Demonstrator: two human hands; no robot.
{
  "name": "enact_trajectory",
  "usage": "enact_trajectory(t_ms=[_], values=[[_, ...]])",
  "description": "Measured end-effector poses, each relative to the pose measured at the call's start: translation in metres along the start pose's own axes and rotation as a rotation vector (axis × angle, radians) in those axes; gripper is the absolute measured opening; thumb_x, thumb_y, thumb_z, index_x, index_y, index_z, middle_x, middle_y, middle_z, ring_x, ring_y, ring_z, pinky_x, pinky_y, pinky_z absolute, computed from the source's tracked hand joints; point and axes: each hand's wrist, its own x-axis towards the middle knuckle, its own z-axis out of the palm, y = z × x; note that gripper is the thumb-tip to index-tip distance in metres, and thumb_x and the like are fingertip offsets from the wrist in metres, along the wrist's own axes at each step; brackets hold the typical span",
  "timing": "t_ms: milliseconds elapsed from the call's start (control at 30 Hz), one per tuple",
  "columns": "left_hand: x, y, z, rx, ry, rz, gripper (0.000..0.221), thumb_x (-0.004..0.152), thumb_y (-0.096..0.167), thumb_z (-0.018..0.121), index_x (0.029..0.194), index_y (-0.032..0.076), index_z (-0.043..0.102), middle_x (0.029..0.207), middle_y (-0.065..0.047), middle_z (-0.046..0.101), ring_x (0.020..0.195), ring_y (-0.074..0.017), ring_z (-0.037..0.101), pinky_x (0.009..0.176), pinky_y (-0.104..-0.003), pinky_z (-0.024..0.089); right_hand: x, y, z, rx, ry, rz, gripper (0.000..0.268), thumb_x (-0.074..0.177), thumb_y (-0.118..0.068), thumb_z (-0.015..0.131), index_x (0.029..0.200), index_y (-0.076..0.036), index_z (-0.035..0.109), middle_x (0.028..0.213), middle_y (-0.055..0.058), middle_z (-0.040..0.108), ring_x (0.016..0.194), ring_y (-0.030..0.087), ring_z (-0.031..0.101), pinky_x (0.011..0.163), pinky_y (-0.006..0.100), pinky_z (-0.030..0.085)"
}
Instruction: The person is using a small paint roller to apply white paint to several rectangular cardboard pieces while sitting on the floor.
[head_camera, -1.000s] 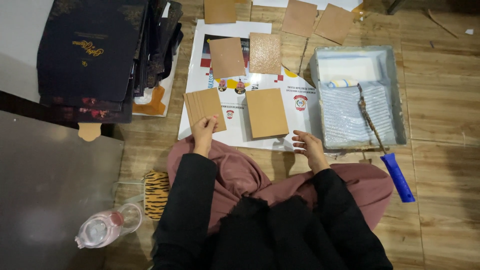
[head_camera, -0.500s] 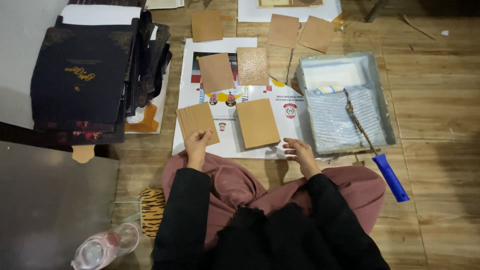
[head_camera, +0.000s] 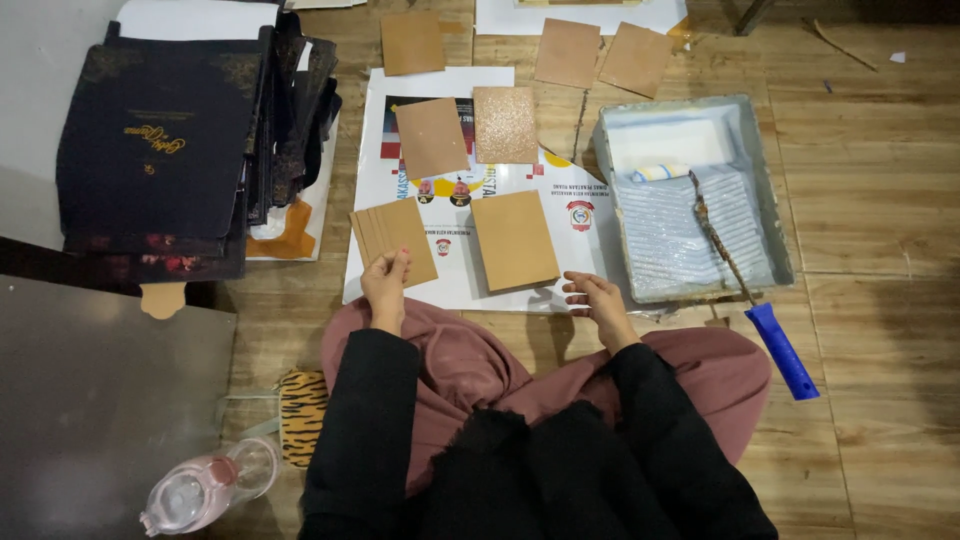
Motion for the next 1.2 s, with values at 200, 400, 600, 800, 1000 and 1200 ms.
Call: enact_trajectory(t_ms=[200, 400, 600, 800, 1000, 1200], values=[[0.003, -0.004, 0.000, 0.034, 0.124, 0.019, 0.012, 0.073, 0.016, 0.075, 0.079, 0.011, 0.067, 0.070, -0.001, 0.061, 0.064, -0.0090, 0.054, 0.053, -0.020, 0.048, 0.000, 0.000, 0.001, -0.018, 0.003, -0.017, 0.030, 0.084, -0.020, 0.056, 0.106, -0.002, 0.062, 0.083, 0.012, 0.064, 0.067, 0.019, 0.063, 0.056, 0.033, 0.053], [-0.004, 0.004, 0.000, 0.001, 0.251, 0.111, 0.005, 0.074, 0.010, 0.072, 0.074, 0.010, 0.066, 0.069, -0.002, 0.061, 0.067, -0.0082, 0.049, 0.058, -0.023, 0.046, -0.005, -0.003, 0.004, -0.062, 0.021, -0.038, 0.028, 0.084, -0.019, 0.054, 0.104, -0.002, 0.062, 0.080, 0.009, 0.063, 0.065, 0.016, 0.061, 0.055, 0.029, 0.052], [0.048, -0.008, -0.023, 0.025, 0.512, 0.167, 0.008, 0.082, 0.013, 0.059, 0.084, 0.010, 0.066, 0.086, -0.008, 0.064, 0.083, -0.0173, 0.059, 0.077, -0.031, 0.048, -0.027, -0.014, 0.022, -0.451, 0.282, -0.686, 0.028, 0.081, 0.005, 0.051, 0.098, -0.011, 0.067, 0.082, 0.010, 0.060, 0.066, 0.020, 0.058, 0.055, 0.026, 0.047], [0.095, -0.033, -0.057, 0.059, 0.245, -0.265, 0.046, 0.089, 0.040, 0.050, 0.122, 0.008, 0.046, 0.128, -0.017, 0.045, 0.125, -0.0297, 0.038, 0.104, -0.046, 0.030, -0.005, 0.013, 0.116, -0.366, -0.209, -0.799, 0.027, 0.082, 0.000, 0.050, 0.102, -0.009, 0.065, 0.089, 0.013, 0.062, 0.080, 0.027, 0.060, 0.069, 0.036, 0.050], [0.072, -0.029, -0.044, 0.056, 0.117, -0.498, 0.076, 0.085, 0.059, 0.046, 0.135, 0.004, 0.032, 0.138, -0.020, 0.034, 0.131, -0.0332, 0.027, 0.106, -0.048, 0.022, 0.041, 0.038, 0.192, -0.441, -0.311, -0.330, 0.035, 0.083, -0.011, 0.050, 0.116, 0.001, 0.055, 0.107, 0.027, 0.055, 0.093, 0.037, 0.060, 0.070, 0.042, 0.053], [0.058, -0.011, -0.038, 0.352, 0.047, -0.405, 0.065, 0.088, 0.060, 0.035, 0.130, 0.010, 0.042, 0.131, -0.016, 0.044, 0.125, -0.0343, 0.036, 0.102, -0.047, 0.028, 0.078, 0.060, 0.213, -0.528, -0.270, -0.207, 0.036, 0.085, -0.018, 0.051, 0.116, -0.001, 0.055, 0.111, 0.023, 0.056, 0.106, 0.034, 0.055, 0.085, 0.040, 0.047]])
